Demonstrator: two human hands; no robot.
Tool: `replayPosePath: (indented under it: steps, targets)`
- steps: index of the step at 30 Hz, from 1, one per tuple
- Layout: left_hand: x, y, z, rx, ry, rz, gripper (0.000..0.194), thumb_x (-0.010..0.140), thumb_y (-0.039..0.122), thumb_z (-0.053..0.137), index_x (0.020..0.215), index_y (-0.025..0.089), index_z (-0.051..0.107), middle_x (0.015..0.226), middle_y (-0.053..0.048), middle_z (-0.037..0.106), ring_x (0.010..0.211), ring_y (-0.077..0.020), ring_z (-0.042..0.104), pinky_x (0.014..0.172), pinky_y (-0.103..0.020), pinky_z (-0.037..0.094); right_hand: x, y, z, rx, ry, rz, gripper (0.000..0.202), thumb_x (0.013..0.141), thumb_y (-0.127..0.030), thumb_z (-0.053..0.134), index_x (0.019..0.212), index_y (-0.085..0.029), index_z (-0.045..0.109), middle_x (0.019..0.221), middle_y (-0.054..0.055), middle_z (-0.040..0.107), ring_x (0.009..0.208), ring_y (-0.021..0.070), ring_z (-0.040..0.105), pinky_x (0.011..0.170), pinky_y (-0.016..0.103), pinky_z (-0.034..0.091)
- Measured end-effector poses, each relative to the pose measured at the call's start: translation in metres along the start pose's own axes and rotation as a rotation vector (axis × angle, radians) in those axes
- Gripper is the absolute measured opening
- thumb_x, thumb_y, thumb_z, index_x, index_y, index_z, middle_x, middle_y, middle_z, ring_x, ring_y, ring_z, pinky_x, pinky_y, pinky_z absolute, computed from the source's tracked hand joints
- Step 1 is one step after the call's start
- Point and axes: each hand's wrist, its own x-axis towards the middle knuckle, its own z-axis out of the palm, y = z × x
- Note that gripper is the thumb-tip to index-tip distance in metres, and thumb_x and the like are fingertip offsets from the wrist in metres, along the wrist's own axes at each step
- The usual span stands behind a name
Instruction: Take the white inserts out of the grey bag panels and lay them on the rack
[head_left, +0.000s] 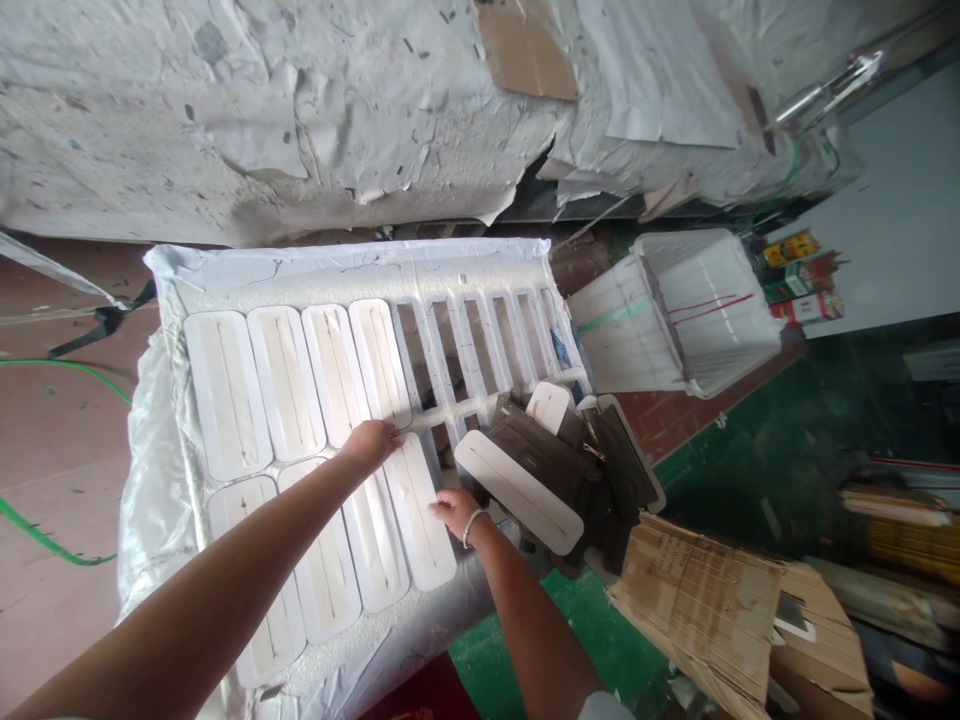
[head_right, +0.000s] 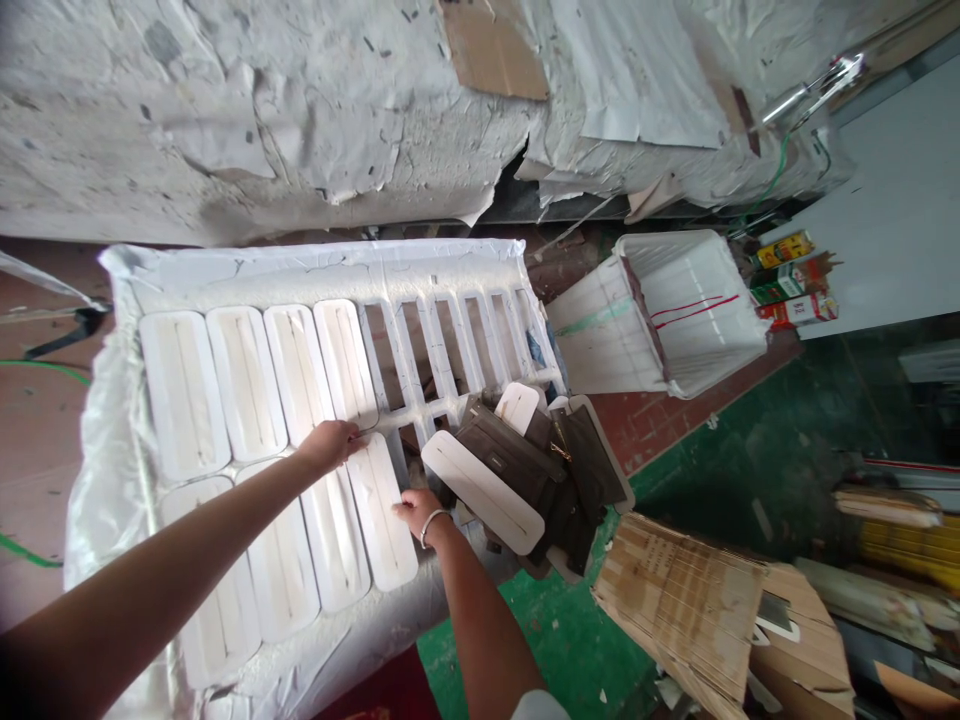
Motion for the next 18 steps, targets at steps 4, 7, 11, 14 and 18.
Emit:
replayPosePath:
  steps: [4,7,11,14,18]
  targets:
    - [-0.001,-0.008,0.012,0.073,0.059,0.095,0.028,0.093,0.034,0.048,0.086,0.011,0.063,0.086,-0.011,0.063,0.071,-0.0179,0.059,0.067,-0.028,0.045,0.002,-0.002,0.008,-0.109,0.002,0.007,0.038,0.076,-0.021,0.059,0.049,-0.021,0.032,0.047,-0.005,0.032,0.048,0.0098,0.031,0.048,0.026,0.023]
    - [-0.004,-0.010,0.017,0.148,0.094,0.156,0.035,0.095,0.037,0.042,0.089,0.010,0.063,0.085,-0.011,0.061,0.070,-0.0183,0.058,0.066,-0.028,0.046,0.001,-0.007,0.010,-0.225,0.036,0.024,0.035,0.076,-0.018,0.061,0.049,-0.019,0.038,0.048,-0.004,0.035,0.050,0.0099,0.033,0.050,0.028,0.023]
    - [-0.012,-0.004,0.013,0.282,0.167,0.239,0.037,0.097,0.029,0.035,0.118,0.007,0.055,0.098,-0.015,0.058,0.067,-0.0202,0.056,0.057,-0.031,0.044,0.001,-0.015,0.013,-0.392,0.062,0.071,0.023,0.079,-0.020,0.060,0.056,-0.017,0.055,0.054,0.002,0.050,0.056,0.0139,0.045,0.053,0.029,0.027]
    - [-0.020,-0.004,0.014,0.364,0.200,0.332,0.037,0.095,0.020,0.032,0.121,0.006,0.055,0.111,-0.019,0.055,0.080,-0.0257,0.057,0.060,-0.034,0.045,0.005,-0.019,0.018,-0.501,0.063,0.122,0.024,0.081,-0.025,0.059,0.059,-0.016,0.063,0.058,0.009,0.058,0.060,0.0205,0.054,0.055,0.032,0.032]
    - [-0.034,-0.021,0.055,0.485,0.224,0.597,0.040,0.095,0.028,0.040,0.122,0.005,0.059,0.123,-0.020,0.057,0.111,-0.0346,0.051,0.089,-0.047,0.043,0.015,-0.024,0.027,-0.586,0.087,0.166,0.025,0.073,-0.020,0.067,0.049,-0.019,0.061,0.052,0.010,0.057,0.060,0.0247,0.057,0.054,0.035,0.038]
